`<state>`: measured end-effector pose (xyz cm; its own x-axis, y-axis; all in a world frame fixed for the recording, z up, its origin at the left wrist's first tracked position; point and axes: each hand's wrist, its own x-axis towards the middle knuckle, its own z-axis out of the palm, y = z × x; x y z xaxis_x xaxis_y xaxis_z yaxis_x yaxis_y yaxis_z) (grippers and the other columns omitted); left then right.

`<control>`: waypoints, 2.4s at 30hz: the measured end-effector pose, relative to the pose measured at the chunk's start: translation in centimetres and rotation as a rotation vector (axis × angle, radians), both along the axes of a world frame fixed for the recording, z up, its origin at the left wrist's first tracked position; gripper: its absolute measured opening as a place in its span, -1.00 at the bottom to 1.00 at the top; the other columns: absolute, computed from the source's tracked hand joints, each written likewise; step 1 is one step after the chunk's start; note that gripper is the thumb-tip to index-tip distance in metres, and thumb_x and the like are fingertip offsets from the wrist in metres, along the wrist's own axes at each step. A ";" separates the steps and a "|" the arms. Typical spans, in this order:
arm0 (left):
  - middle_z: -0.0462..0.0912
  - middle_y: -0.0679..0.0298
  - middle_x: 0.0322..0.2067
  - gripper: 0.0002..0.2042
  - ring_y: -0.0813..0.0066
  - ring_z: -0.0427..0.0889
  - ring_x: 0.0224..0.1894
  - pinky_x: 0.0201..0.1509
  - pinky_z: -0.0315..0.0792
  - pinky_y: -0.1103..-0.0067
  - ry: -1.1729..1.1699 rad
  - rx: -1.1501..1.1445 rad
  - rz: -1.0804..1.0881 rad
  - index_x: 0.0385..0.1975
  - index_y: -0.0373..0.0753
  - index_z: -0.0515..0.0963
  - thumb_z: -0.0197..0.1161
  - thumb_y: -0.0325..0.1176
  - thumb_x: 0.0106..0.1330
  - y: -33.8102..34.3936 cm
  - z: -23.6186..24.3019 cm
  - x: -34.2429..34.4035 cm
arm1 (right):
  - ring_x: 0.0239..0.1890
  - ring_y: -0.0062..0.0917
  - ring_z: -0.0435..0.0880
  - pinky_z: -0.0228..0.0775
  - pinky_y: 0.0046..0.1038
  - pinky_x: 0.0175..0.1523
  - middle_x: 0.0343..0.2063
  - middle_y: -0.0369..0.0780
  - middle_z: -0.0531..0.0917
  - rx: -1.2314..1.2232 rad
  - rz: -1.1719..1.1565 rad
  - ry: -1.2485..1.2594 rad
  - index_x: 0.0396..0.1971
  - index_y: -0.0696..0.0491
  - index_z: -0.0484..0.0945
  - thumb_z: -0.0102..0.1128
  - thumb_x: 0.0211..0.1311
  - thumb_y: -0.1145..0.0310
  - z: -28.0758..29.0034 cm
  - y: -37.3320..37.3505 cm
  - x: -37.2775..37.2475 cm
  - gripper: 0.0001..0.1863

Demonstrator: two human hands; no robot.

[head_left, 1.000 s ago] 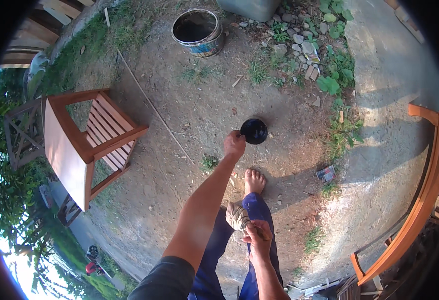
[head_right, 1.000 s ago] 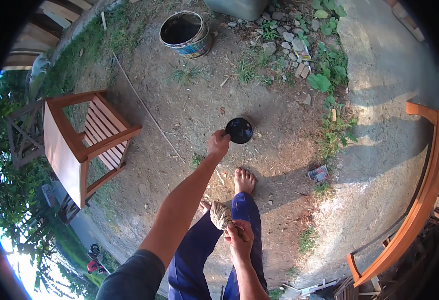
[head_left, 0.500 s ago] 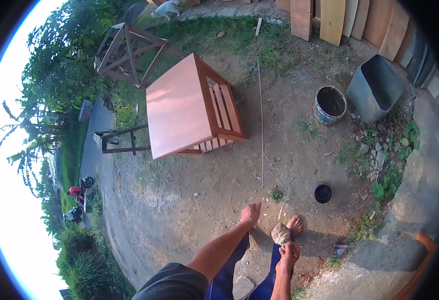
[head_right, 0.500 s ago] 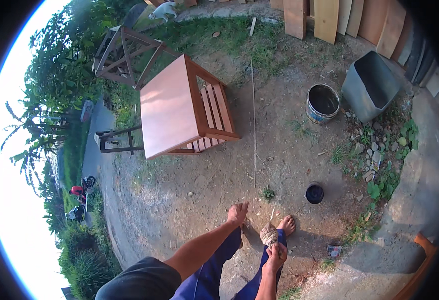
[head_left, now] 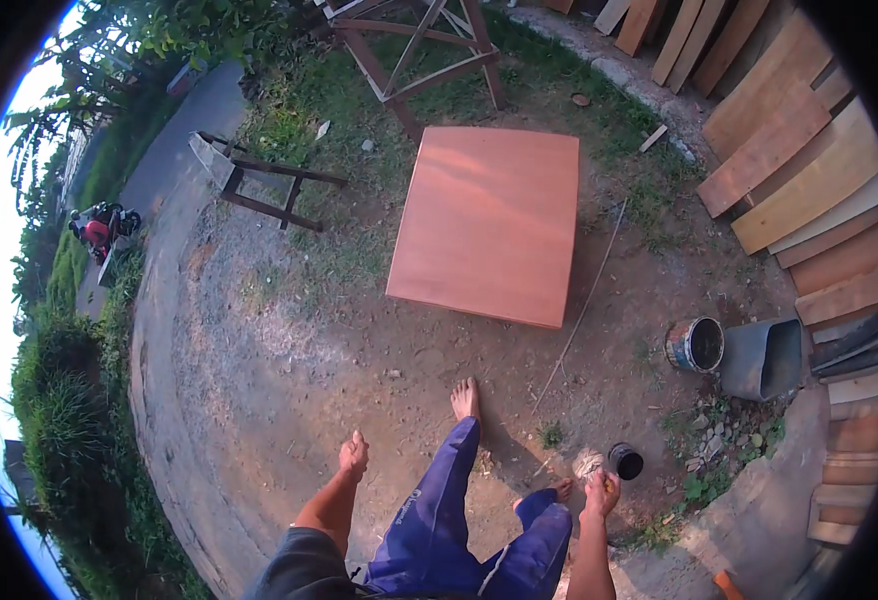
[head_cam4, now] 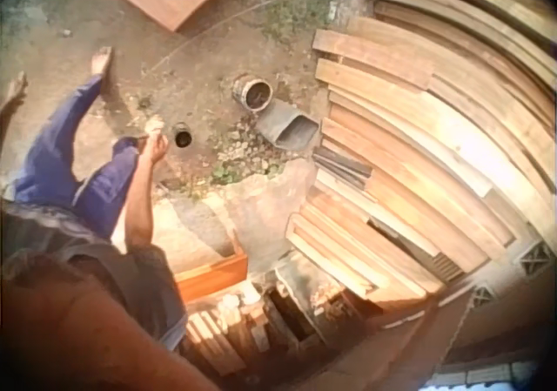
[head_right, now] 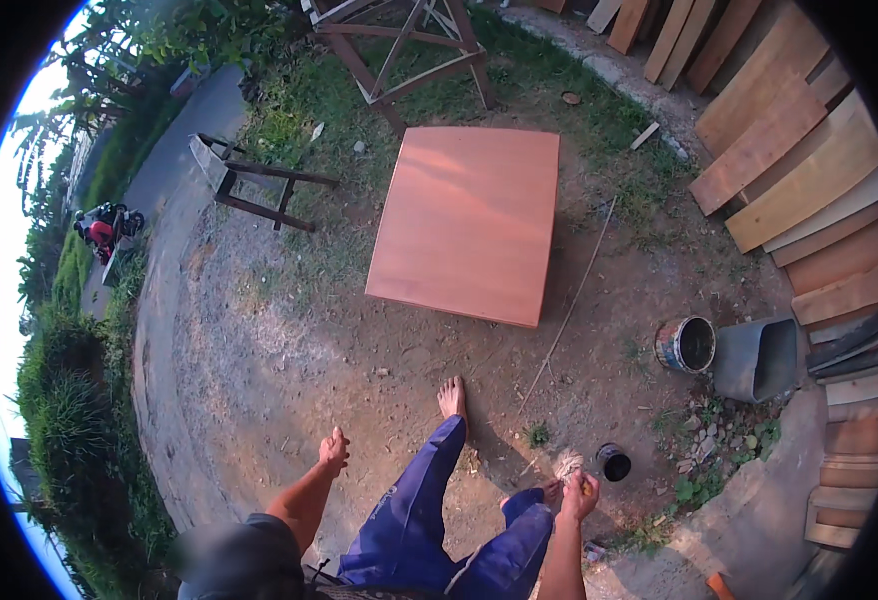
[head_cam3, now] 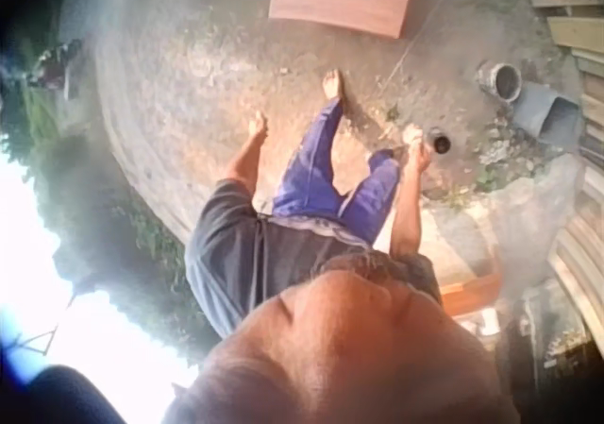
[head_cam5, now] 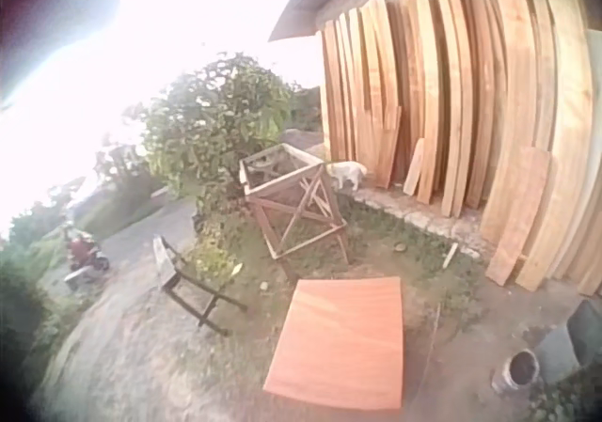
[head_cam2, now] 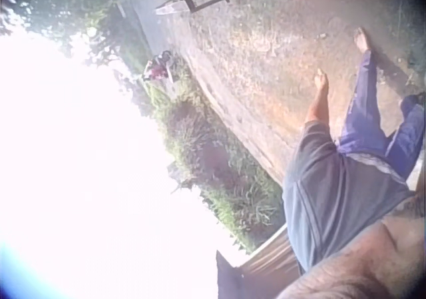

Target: The person applies a reddish-brown finish to a large wooden board and a small wooden box using a cloth. They repeatedly dip the cloth into a can of finish and wipe the surfaces, moving between the two items.

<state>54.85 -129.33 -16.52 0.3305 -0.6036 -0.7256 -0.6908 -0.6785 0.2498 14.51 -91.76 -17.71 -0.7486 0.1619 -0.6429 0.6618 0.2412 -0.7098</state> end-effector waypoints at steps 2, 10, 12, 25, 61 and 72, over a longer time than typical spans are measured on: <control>0.69 0.08 -0.53 -0.50 0.15 0.72 -0.35 -0.13 0.56 0.33 0.081 -0.070 -0.031 -0.34 -0.31 0.69 0.05 0.07 0.40 -4.0 -0.9 0.9 | -0.41 -0.64 0.51 0.37 -0.51 -0.39 -0.38 -0.37 0.57 0.041 0.043 0.018 -0.17 -0.01 0.51 0.36 0.28 0.34 0.3 -3.2 -1.2 -0.78; 0.69 -0.08 -0.08 -0.48 0.19 0.74 -0.26 -0.23 0.59 0.45 0.562 -0.186 0.012 0.46 -0.18 0.09 -0.12 -0.28 0.52 -22.7 0.6 -14.5 | -0.44 -0.54 0.53 0.45 -0.42 -0.37 -0.41 -0.23 0.62 0.375 0.357 0.439 -0.20 0.08 0.55 0.30 0.32 0.23 -1.8 -10.9 -20.8 -0.76; 0.66 -0.09 -0.02 -0.45 0.17 0.74 -0.26 -0.25 0.58 0.42 0.461 -0.107 0.057 0.46 -0.19 0.06 -0.09 -0.22 0.53 -24.0 0.6 -8.3 | -0.64 -0.55 0.48 0.35 -0.48 -0.59 -0.50 -0.23 0.61 0.412 0.417 0.148 0.05 -0.11 0.54 0.20 0.38 0.05 0.4 -18.5 -15.3 -0.65; 0.56 -0.10 0.15 -0.37 0.06 0.47 0.27 0.35 0.28 0.32 0.489 -0.377 -0.057 0.19 -0.34 0.47 -0.18 0.14 0.51 -34.2 -4.4 -23.7 | 0.08 0.13 0.59 0.48 0.05 0.09 0.23 0.15 0.42 0.128 0.239 -0.108 0.50 -0.48 -0.41 -0.12 0.40 -0.33 -1.3 -37.9 -27.5 -0.12; 0.55 -0.19 0.13 -0.07 -0.16 0.43 0.29 0.36 0.27 0.14 0.565 -0.131 0.294 0.05 -0.24 0.64 -0.53 0.45 0.38 -32.7 6.1 -20.5 | 0.14 -0.29 0.57 0.56 -0.07 0.16 0.15 -0.18 0.53 -0.216 0.849 0.027 0.18 0.00 0.42 -0.01 0.47 0.05 1.2 -58.2 -27.4 -0.55; 0.67 -0.09 -0.38 -0.04 -0.09 0.64 -0.08 0.10 0.41 0.12 0.319 -0.615 0.955 -0.48 -0.33 0.58 -0.60 0.50 0.36 -10.2 8.5 2.7 | 0.05 -0.39 0.58 0.55 -0.18 0.12 0.09 -0.22 0.54 -0.436 1.487 -0.112 0.15 0.02 0.43 0.00 0.48 0.17 9.2 -70.0 1.8 -0.64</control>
<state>57.52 -139.57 -8.04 0.6944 -0.4864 -0.5303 0.1849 -0.5916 0.7847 16.28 -161.74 -8.52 -0.0067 -0.8644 -0.5027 0.0753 0.5009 -0.8623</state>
